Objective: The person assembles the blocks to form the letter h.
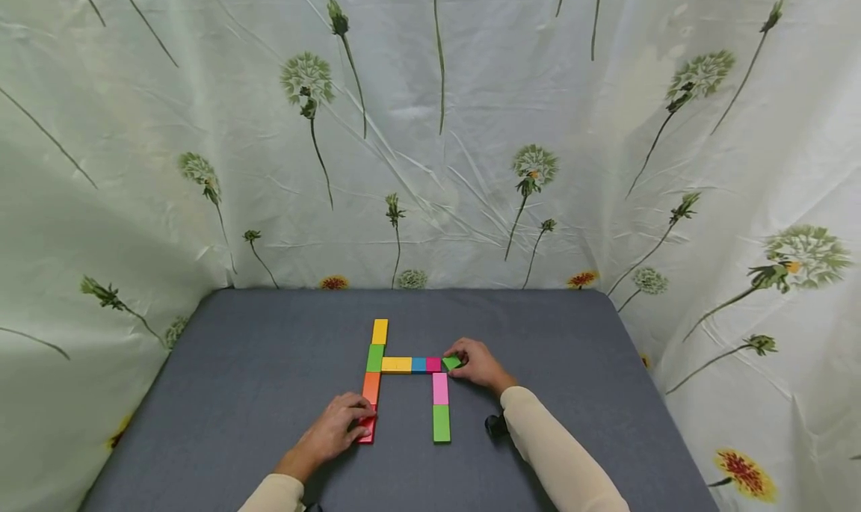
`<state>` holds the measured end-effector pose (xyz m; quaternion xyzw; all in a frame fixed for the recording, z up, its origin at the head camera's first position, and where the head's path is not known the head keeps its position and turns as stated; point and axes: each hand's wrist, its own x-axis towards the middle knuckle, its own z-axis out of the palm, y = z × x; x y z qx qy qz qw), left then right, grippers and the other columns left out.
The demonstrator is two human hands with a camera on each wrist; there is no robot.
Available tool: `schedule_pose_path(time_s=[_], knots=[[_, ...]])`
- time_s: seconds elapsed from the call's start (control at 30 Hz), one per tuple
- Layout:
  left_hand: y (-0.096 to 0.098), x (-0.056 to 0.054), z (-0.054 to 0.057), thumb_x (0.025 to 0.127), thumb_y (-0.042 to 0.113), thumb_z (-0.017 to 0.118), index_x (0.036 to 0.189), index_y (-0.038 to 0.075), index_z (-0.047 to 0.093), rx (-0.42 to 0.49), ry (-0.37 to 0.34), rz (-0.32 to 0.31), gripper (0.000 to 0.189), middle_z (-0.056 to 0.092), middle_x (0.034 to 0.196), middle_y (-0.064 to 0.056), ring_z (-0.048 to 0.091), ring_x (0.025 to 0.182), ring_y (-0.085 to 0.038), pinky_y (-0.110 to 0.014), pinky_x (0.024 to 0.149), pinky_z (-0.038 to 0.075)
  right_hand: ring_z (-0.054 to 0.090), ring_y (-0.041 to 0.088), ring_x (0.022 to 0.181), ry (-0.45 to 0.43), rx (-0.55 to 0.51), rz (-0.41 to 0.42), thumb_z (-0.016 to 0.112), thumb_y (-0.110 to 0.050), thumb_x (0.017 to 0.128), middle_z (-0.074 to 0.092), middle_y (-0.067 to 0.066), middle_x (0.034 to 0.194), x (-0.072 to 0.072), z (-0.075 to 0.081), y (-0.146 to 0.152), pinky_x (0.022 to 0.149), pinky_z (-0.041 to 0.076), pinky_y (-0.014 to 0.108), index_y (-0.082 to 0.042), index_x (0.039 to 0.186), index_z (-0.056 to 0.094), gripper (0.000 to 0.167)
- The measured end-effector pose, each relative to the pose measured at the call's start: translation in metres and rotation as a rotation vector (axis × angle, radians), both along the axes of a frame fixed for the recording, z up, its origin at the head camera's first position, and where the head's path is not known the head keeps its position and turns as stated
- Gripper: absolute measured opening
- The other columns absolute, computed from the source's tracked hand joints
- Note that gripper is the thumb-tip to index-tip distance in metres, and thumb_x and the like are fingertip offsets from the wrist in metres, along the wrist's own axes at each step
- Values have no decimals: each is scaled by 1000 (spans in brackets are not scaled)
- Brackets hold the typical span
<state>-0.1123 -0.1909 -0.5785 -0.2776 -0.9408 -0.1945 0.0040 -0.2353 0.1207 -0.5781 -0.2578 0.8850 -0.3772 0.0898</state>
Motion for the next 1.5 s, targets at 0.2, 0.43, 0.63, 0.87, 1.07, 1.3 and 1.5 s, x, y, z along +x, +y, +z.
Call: schedule_pose_path(time_s=[0.2, 0.43, 0.63, 0.87, 1.07, 1.3, 1.5], knots=[[-1, -1, -1, 77, 13, 80, 98, 6, 74, 9, 21, -19, 23, 61, 99, 3, 56, 94, -16, -38, 84, 48, 52, 12, 77, -14, -8, -11, 79, -1, 76, 60, 3, 93, 0, -3, -1, 68, 47, 25, -4, 101, 73, 26], [-2, -1, 0, 77, 14, 80, 96, 5, 74, 43, 37, -32, 22, 61, 98, 2, 56, 93, -16, -38, 83, 48, 54, 14, 77, -6, -12, 0, 79, 3, 74, 60, 4, 92, -2, -3, 0, 69, 48, 25, -3, 99, 73, 26], [-3, -1, -2, 77, 15, 81, 96, 5, 74, 59, 55, -43, 23, 62, 98, 1, 56, 93, -16, -37, 82, 49, 57, 16, 81, -29, -16, 26, 78, 5, 74, 59, 4, 95, -5, -1, 0, 72, 50, 24, -2, 99, 74, 26], [-3, -1, -2, 77, 14, 81, 96, 5, 74, 63, 57, -40, 23, 61, 98, 2, 56, 93, -15, -37, 82, 48, 58, 17, 82, -33, -18, 34, 78, 5, 74, 58, 4, 96, -4, 0, 1, 72, 50, 25, -2, 99, 74, 26], [-2, 0, 0, 78, 14, 80, 98, 5, 74, 45, 28, -27, 23, 61, 99, 3, 56, 95, -15, -38, 84, 48, 56, 14, 82, -47, -6, 8, 79, 4, 74, 58, 2, 95, -4, 0, 1, 72, 49, 26, -3, 99, 74, 26], [-1, 0, 2, 78, 15, 80, 98, 5, 74, 37, 26, -23, 23, 61, 99, 3, 56, 95, -15, -38, 84, 48, 58, 18, 89, -76, 22, 0, 79, 1, 75, 57, 6, 104, -1, 5, 3, 78, 51, 32, -3, 111, 69, 38], [-2, 0, 0, 77, 15, 80, 98, 5, 74, 51, 42, -27, 24, 61, 99, 3, 56, 94, -15, -39, 84, 48, 54, 21, 103, 18, 130, 62, 77, -17, 83, 54, 5, 112, 20, 18, 6, 88, 48, 42, -8, 117, 65, 37]])
